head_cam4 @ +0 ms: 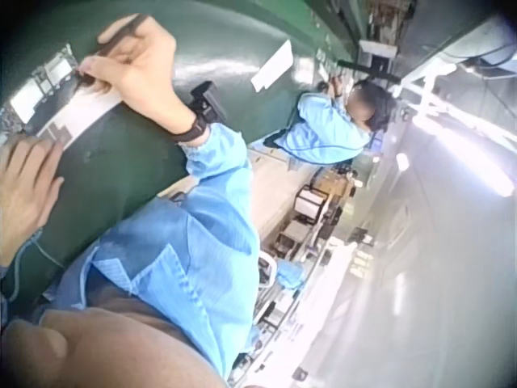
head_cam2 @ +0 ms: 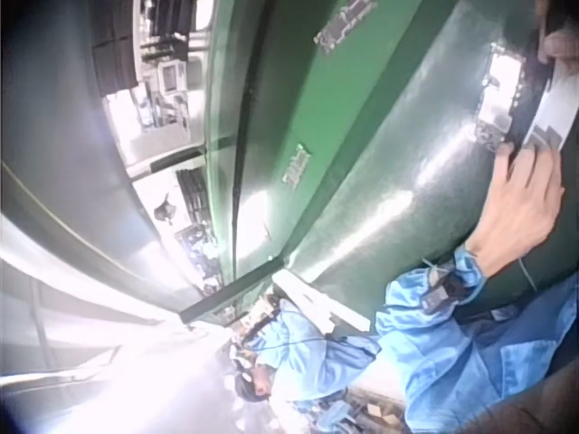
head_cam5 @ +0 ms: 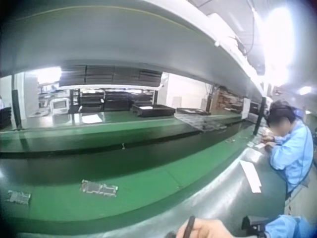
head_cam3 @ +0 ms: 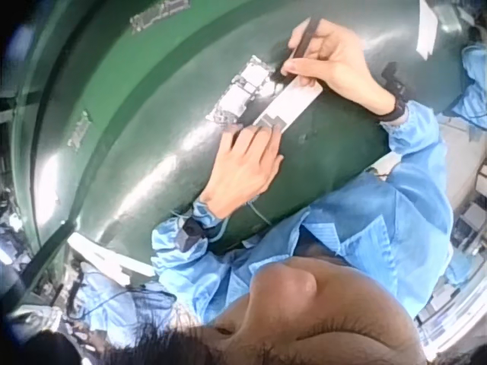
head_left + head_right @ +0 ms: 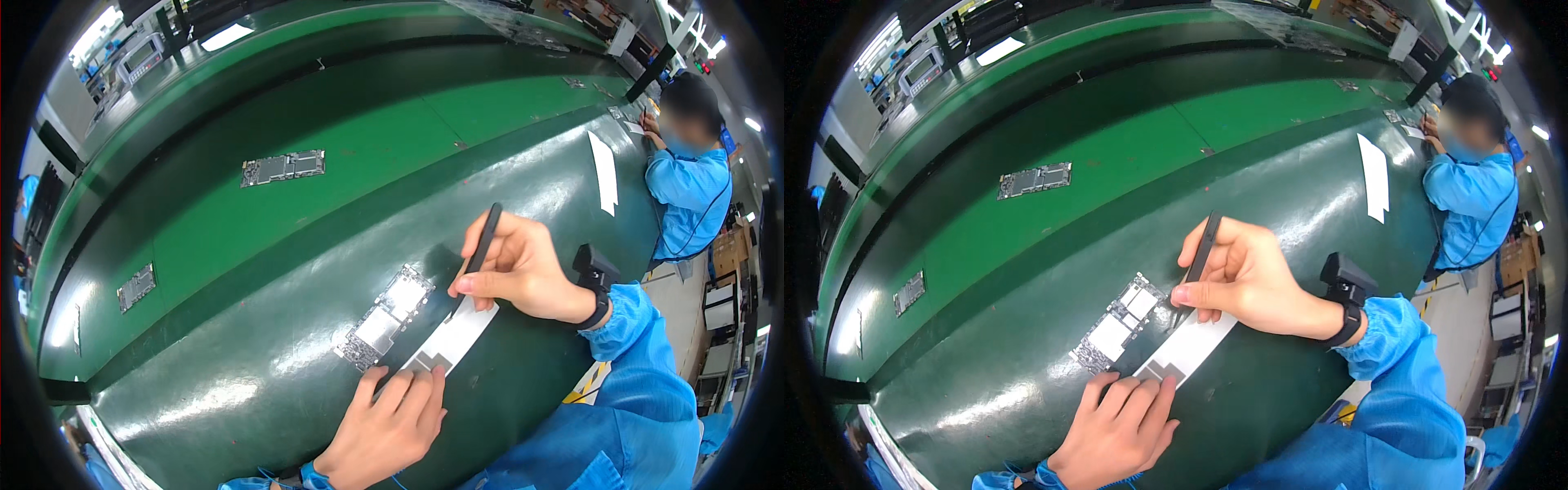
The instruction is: The worker is using a pen to mark or point at specific components on small electronic circuit boards on a factory production line.
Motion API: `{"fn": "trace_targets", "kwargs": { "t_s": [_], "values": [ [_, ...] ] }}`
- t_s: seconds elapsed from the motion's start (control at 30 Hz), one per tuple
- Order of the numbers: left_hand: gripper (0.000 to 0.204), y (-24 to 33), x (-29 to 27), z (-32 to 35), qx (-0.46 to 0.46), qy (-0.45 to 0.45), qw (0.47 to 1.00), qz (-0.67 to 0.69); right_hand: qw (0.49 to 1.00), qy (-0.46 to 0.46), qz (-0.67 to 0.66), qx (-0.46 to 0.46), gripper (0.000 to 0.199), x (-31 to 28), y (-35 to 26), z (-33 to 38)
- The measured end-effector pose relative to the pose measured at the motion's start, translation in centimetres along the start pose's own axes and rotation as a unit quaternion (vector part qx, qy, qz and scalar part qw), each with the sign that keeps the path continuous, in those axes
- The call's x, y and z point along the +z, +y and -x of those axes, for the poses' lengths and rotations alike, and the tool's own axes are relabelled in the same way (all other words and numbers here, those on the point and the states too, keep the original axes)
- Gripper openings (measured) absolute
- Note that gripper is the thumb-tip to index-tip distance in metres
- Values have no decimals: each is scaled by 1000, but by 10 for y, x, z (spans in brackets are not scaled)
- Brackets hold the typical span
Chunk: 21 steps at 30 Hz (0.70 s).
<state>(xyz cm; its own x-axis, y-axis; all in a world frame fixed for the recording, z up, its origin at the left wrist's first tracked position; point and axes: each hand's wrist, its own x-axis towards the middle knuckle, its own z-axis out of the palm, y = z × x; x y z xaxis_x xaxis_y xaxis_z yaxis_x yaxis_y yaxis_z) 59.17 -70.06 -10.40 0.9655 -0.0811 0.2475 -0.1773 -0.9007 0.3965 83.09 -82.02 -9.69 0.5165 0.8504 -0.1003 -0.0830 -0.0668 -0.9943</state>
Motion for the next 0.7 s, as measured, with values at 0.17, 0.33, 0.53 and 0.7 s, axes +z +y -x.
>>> {"fn": "trace_targets", "kwargs": {
  "t_s": [0.17, 0.33, 0.53, 0.7],
  "values": [
    [47, -28, 9, 0, 24, 22, 999, -20, 1000, -7, 12, -7, 39, 27, 1, -20],
    [46, -41, 8, -13, -53, 86, 991, -86, 998, -59, -28, -1, 45, 28, 7, -45],
    [50, -49, -6, -16, -105, 106, 989, 8, 999, 22, -25, 10, 46, 9, 4, -33],
    [45, -51, -8, -31, -67, 132, 989, -2, 997, 29, -74, -10, 46, -15, 2, -30]
  ]
}}
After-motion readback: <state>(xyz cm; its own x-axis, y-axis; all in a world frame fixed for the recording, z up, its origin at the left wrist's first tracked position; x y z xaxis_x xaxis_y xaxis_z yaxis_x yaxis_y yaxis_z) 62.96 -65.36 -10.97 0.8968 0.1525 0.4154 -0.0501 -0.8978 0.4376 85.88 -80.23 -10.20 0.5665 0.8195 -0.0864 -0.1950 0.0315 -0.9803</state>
